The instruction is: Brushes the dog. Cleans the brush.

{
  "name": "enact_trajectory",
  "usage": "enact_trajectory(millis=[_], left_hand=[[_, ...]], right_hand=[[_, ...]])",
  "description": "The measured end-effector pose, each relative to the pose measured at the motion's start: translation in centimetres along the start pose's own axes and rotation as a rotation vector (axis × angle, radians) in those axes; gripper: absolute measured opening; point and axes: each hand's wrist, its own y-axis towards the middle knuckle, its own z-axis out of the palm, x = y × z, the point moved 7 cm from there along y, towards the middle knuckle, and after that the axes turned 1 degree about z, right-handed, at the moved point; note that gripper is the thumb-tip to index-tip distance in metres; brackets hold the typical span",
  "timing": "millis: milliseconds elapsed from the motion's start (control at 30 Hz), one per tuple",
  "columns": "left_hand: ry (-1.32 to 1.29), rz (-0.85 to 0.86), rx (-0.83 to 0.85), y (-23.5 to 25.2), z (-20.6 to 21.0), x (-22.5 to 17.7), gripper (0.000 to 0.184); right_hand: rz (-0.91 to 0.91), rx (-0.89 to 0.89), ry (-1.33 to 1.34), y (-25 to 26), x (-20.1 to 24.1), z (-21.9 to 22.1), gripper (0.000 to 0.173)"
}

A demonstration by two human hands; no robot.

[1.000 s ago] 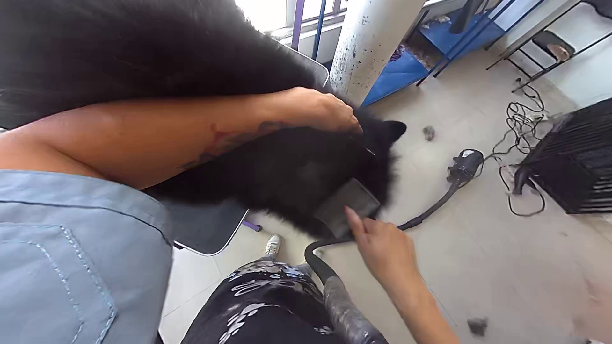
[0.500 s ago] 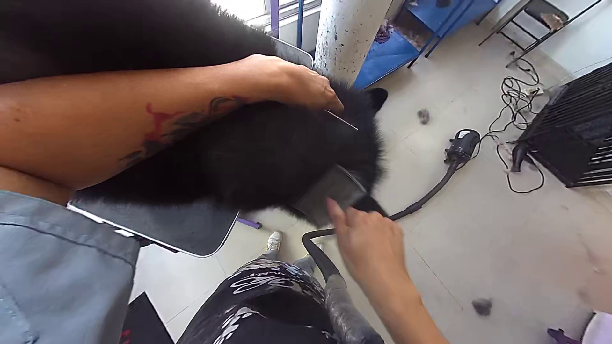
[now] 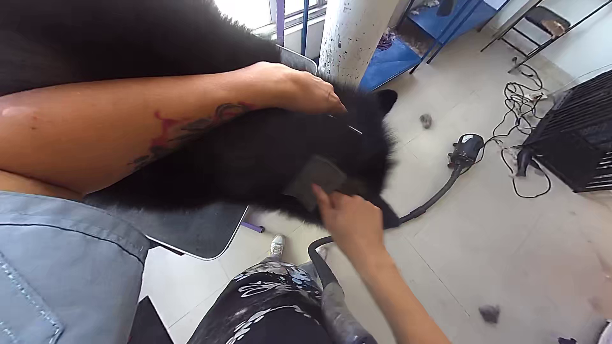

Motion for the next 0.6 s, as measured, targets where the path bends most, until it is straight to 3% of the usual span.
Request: enact_trajectory(millis=[67, 133, 300, 367, 500, 600], left_hand=[[0.009, -0.013, 0.008, 0.0, 0.4, 0.2, 0.04], [0.002, -0.001, 0.004, 0.0, 0.4, -0.2, 0.034], [0.013, 0.016, -0.037, -0.6, -0.1, 0.1, 0.032], [0.023, 0.0, -0.021, -0.8, -0.1, 0.6, 0.036], [0.025, -0.004, -0.023, -0.6, 0.0, 0.3, 0.028], [0.056, 0.014, -0.047, -0.6, -0.3, 0.3, 0.03]], right_hand=[[0.124, 0.052, -0.04, -1.8, -5.2, 0.1, 0.075], [0.202, 0.077, -0.098, -3.5, -7.6, -0.6, 0.076], [-0.036, -0.085, 0.018, -0.8, 2.0, -1.8, 0.065], [0.046, 0.011, -0.006, -0.2, -0.8, -0.8, 0.068], [0.192, 0.0, -0.139, -3.2, -7.4, -1.9, 0.076], [0.05, -0.143, -0.01, -2.0, -1.2, -3.2, 0.068]])
